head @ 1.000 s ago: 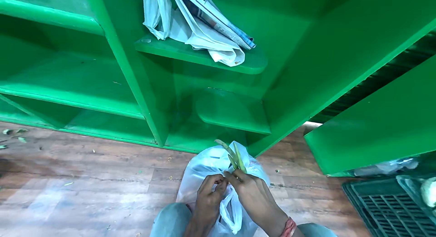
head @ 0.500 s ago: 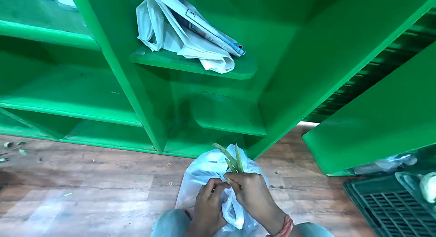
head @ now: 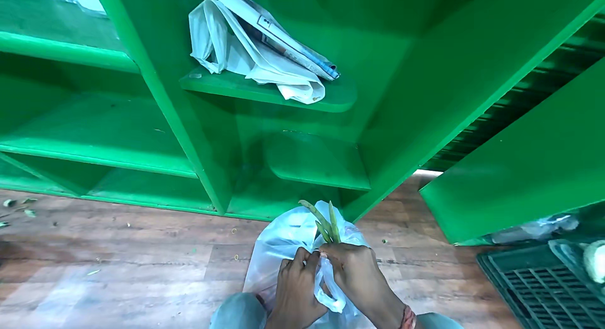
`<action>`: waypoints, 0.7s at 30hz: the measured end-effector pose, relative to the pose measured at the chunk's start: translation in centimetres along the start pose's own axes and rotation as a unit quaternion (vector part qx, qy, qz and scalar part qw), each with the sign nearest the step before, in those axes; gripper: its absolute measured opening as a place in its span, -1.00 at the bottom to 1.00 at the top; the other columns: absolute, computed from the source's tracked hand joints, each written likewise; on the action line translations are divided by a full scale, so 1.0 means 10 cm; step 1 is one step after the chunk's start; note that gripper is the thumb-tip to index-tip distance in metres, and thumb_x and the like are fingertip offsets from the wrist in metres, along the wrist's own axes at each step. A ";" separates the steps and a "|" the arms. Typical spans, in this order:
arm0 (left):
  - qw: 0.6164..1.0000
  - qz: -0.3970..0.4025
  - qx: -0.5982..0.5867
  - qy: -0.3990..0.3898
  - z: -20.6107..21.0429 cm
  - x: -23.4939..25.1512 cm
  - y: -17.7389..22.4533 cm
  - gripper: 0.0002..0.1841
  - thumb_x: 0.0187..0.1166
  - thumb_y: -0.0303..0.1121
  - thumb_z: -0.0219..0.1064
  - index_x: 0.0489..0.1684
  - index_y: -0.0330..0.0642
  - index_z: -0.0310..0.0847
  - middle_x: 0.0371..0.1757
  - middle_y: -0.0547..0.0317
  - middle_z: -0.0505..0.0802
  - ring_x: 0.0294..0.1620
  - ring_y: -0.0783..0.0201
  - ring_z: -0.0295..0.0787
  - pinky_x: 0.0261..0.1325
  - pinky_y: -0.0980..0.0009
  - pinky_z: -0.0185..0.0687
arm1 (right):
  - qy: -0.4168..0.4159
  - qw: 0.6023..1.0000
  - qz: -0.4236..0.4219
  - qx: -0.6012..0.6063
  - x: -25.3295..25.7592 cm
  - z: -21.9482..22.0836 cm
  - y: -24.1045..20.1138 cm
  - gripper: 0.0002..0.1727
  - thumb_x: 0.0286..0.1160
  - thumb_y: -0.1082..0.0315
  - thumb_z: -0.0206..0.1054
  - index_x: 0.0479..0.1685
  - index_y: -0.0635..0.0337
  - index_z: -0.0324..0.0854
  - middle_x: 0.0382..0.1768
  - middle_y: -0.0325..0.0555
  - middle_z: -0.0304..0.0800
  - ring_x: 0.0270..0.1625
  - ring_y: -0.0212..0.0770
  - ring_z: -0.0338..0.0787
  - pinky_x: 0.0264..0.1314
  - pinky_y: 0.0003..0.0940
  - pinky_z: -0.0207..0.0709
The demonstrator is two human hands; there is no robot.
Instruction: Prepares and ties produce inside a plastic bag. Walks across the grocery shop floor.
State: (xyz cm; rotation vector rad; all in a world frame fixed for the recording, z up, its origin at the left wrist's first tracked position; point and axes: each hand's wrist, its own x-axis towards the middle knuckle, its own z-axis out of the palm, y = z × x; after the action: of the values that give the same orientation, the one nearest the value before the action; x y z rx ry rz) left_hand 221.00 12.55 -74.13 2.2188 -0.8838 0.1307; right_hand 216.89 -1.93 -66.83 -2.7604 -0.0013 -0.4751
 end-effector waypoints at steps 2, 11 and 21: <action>0.998 -0.025 0.008 -0.060 -0.06 0.05 0.04 -0.31 0.07 0.17 0.49 0.14 -0.15 0.79 -0.15 0.00 0.75 -0.25 0.04 0.75 -0.28 0.04 0.61 | 0.031 0.999 -0.007 -0.028 -0.03 0.01 -0.03 -0.78 0.28 0.46 0.30 -0.35 0.05 0.89 -0.43 -0.18 0.90 -0.40 -0.17 0.92 -0.42 -0.19 0.77; 0.936 -0.063 -0.345 0.023 0.19 0.04 -0.14 -0.69 0.31 -0.34 0.45 -0.06 -0.32 0.85 -0.22 0.12 0.74 -0.20 0.41 0.69 -0.07 0.47 0.69 | 0.055 0.997 0.056 0.013 0.05 -0.05 0.10 -0.81 0.33 0.36 0.36 -0.37 -0.01 0.92 -0.41 -0.30 0.93 -0.35 -0.32 0.90 -0.30 -0.26 0.78; 0.697 -0.240 -0.676 0.016 0.13 0.05 -0.08 -0.90 0.53 -0.57 0.28 -0.29 -0.22 0.71 -0.35 0.31 0.83 -0.28 0.51 0.74 -0.03 0.55 0.68 | 0.068 0.996 0.066 -0.001 0.00 -0.03 0.07 -0.82 0.28 0.41 0.35 -0.38 0.05 0.91 -0.38 -0.23 0.94 -0.33 -0.26 0.92 -0.28 -0.24 0.79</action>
State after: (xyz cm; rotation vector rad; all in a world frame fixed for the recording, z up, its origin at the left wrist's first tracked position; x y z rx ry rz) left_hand 221.66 11.85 -75.37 0.9154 -0.1284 -0.5684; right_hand 216.83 -2.66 -66.83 -2.7024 0.2115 -0.6251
